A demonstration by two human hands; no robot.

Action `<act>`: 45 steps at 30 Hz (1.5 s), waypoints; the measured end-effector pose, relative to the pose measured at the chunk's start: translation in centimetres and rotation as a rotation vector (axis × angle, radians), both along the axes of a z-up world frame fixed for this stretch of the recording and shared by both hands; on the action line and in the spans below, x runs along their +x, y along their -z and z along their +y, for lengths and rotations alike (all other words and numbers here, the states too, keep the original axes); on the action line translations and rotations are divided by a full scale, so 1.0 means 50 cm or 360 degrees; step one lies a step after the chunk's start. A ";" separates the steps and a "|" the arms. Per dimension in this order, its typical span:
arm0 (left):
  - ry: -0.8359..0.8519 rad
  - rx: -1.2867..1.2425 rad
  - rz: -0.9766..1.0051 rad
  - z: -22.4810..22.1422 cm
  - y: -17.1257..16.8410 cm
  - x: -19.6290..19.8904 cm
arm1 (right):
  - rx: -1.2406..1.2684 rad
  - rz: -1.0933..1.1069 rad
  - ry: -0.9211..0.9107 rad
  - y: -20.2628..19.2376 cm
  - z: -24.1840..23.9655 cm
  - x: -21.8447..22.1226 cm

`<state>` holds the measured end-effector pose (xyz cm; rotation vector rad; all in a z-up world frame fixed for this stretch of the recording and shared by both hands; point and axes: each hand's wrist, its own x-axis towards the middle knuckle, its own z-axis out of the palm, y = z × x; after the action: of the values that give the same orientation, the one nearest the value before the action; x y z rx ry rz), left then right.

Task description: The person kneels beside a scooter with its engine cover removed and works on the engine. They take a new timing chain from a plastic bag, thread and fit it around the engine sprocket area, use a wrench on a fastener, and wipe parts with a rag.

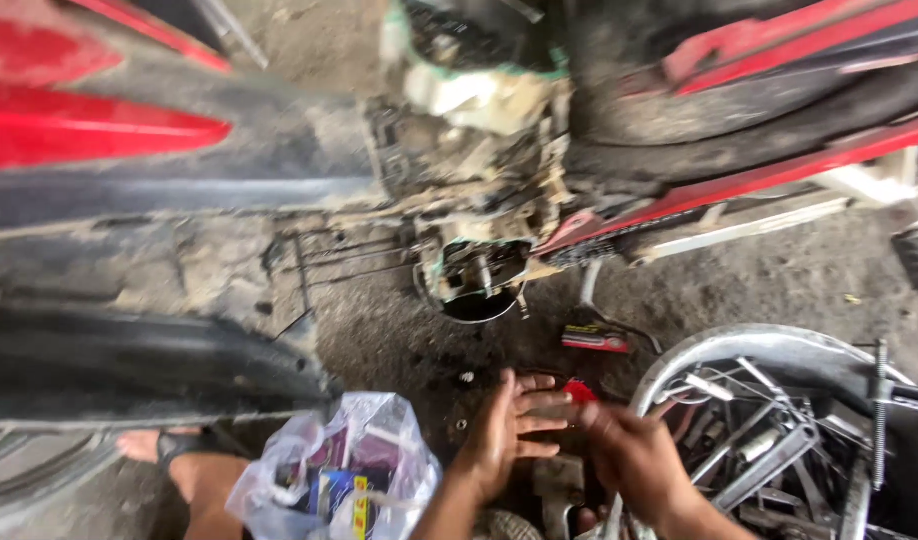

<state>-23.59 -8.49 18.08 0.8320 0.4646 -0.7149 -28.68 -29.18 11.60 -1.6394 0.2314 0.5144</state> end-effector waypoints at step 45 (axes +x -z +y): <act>0.0543 0.3413 -0.1788 0.341 0.183 0.332 | 0.1525 -0.0045 0.0078 0.165 0.215 0.576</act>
<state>-6.97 8.56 8.96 3.0920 -0.1770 0.3942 0.14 -18.45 3.33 -0.7040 -0.0116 0.4582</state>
